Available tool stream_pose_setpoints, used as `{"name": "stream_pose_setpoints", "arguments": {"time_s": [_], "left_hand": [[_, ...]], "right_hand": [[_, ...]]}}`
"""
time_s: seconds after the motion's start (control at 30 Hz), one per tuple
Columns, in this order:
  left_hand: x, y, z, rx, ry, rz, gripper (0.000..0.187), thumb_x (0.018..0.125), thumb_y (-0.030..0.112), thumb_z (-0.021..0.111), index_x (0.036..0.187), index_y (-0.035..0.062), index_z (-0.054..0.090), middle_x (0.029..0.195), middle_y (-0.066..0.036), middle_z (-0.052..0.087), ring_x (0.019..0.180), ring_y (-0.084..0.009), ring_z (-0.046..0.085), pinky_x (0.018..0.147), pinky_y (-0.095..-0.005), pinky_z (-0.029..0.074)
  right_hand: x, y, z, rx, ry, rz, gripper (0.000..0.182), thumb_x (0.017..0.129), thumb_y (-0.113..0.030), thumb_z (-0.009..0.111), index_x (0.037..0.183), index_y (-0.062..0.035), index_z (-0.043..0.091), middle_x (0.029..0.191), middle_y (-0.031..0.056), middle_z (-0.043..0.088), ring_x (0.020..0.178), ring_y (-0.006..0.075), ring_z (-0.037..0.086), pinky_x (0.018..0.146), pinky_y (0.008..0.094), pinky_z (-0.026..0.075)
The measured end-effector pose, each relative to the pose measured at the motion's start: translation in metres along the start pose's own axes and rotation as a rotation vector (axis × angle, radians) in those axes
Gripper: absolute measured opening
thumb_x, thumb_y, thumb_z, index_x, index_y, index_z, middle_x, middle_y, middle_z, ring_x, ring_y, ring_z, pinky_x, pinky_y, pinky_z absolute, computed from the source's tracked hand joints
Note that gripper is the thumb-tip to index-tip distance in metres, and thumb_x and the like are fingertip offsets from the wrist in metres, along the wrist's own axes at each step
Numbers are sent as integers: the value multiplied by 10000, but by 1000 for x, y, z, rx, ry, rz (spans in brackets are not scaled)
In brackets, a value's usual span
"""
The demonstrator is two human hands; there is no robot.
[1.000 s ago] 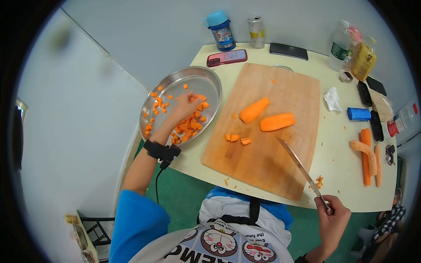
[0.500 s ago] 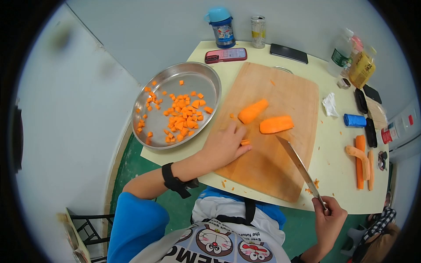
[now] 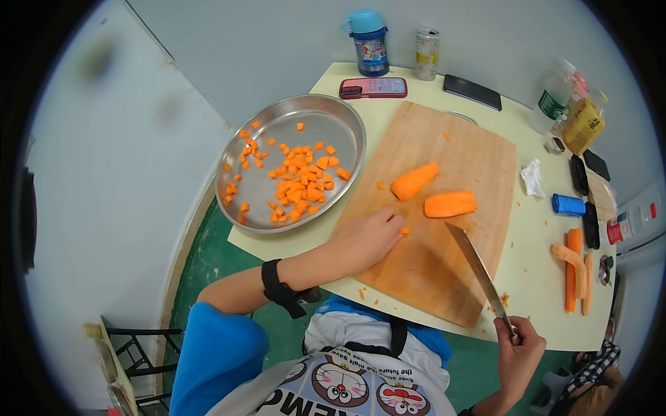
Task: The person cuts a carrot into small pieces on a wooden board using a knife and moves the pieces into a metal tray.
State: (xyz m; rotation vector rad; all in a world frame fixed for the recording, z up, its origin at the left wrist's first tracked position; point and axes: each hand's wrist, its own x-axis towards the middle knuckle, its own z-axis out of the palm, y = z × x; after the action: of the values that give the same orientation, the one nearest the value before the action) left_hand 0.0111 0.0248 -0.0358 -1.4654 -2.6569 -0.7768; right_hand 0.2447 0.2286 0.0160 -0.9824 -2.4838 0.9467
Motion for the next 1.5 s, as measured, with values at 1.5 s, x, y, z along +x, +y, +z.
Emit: {"name": "stream_pose_setpoints", "arguments": {"time_s": [1.5], "left_hand": [[-39,36,7,-60,50,177,154,787,177,598,751,52,517,614,-63,492,504,-187,539,445,-296,417]], "right_hand": [[-4,3,1,-178,20,20,193,712,-147,732,743,5,617,426,62,356,383,135,303,402,283,273]]}}
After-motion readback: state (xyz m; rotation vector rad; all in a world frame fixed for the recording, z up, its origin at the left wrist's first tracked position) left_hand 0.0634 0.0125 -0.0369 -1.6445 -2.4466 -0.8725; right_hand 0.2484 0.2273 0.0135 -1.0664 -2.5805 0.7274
